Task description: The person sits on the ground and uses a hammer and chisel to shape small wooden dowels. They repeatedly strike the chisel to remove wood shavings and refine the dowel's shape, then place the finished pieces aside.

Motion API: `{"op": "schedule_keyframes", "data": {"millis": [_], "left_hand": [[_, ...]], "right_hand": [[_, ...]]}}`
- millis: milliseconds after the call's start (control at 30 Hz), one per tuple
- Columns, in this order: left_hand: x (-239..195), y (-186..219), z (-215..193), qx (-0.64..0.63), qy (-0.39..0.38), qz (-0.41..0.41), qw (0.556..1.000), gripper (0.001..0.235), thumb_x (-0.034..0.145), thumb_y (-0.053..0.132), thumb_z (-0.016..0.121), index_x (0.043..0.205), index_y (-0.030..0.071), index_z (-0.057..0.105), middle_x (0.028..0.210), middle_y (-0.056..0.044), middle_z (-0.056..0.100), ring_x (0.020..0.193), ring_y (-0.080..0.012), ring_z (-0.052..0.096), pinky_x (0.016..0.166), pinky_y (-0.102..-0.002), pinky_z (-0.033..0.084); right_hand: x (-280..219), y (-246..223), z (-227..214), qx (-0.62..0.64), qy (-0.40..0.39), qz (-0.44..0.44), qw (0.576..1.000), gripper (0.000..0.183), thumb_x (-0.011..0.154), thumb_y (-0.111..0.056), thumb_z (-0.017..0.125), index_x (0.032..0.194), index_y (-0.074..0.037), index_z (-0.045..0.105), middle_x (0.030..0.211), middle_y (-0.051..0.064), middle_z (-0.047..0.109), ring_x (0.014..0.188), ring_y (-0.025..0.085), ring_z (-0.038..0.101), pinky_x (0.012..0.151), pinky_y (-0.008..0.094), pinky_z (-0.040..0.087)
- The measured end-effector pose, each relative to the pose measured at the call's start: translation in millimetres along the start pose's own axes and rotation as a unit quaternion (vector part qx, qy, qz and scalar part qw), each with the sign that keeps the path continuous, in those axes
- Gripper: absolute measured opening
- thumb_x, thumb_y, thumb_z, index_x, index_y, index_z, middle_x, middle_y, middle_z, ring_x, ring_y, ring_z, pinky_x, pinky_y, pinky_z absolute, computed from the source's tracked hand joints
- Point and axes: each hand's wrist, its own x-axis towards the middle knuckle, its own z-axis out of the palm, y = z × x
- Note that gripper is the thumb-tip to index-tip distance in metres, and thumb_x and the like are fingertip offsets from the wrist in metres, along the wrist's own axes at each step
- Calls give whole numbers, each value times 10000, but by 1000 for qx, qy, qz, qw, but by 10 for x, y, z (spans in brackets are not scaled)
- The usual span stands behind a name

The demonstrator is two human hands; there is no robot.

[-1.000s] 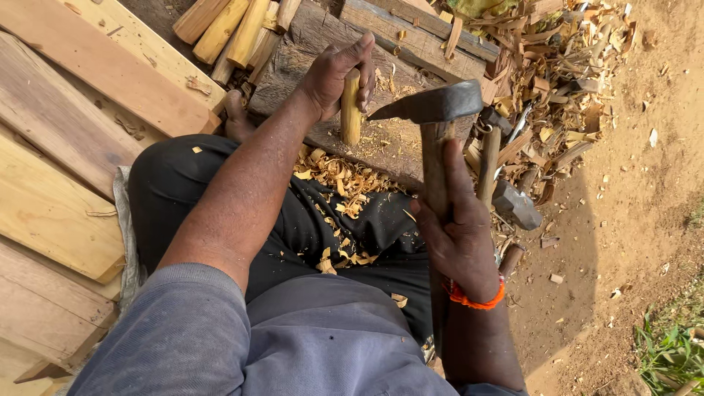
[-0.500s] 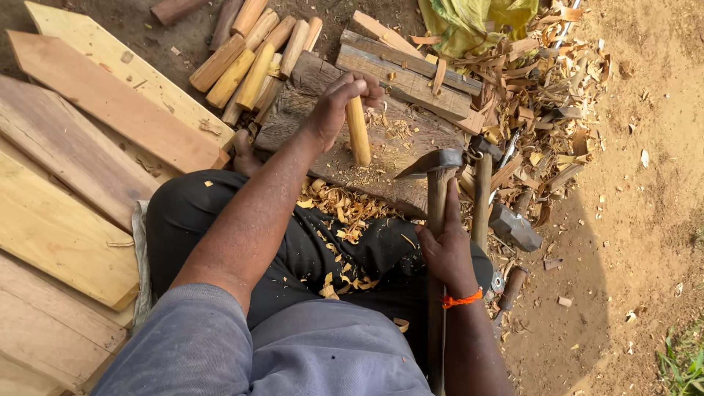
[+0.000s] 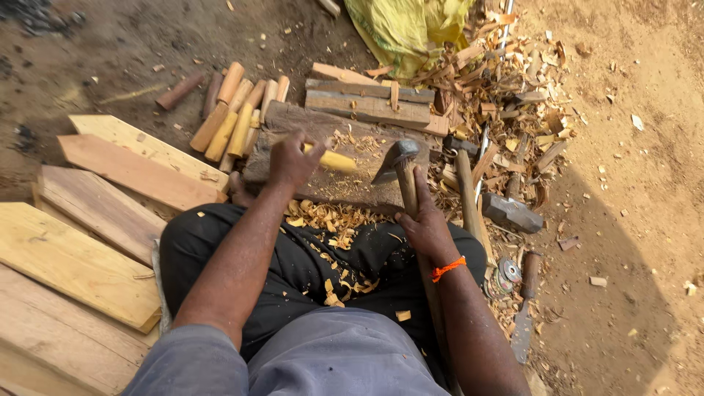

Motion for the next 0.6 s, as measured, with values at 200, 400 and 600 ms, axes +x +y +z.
{"op": "schedule_keyframes", "data": {"millis": [200,400,600], "left_hand": [[-721,256,-8,86,-121,-32,988,297,885,338,783,1075,118,720,1045,-95,745,894,-224,733,806,-411,592],[-1182,131,10,-301,-137,-222,917,388,947,249,679,1288,89,586,1000,-109,726,769,-225,702,665,-368,586],[-1636,190,-453,-622,-165,-130,755,391,975,242,703,1267,8,588,1010,-101,700,822,-190,708,713,-345,593]], "right_hand": [[65,124,45,-4,3,11,1000,1057,809,-125,744,1650,-319,133,1293,271,667,1100,394,706,920,440,553],[118,201,80,-26,14,-1,1000,1064,792,-174,744,1646,-320,126,1286,277,661,1081,436,699,926,466,552],[100,135,88,-84,21,21,996,1040,824,-220,740,1666,-302,136,1169,285,705,1050,443,708,915,493,552]]}}
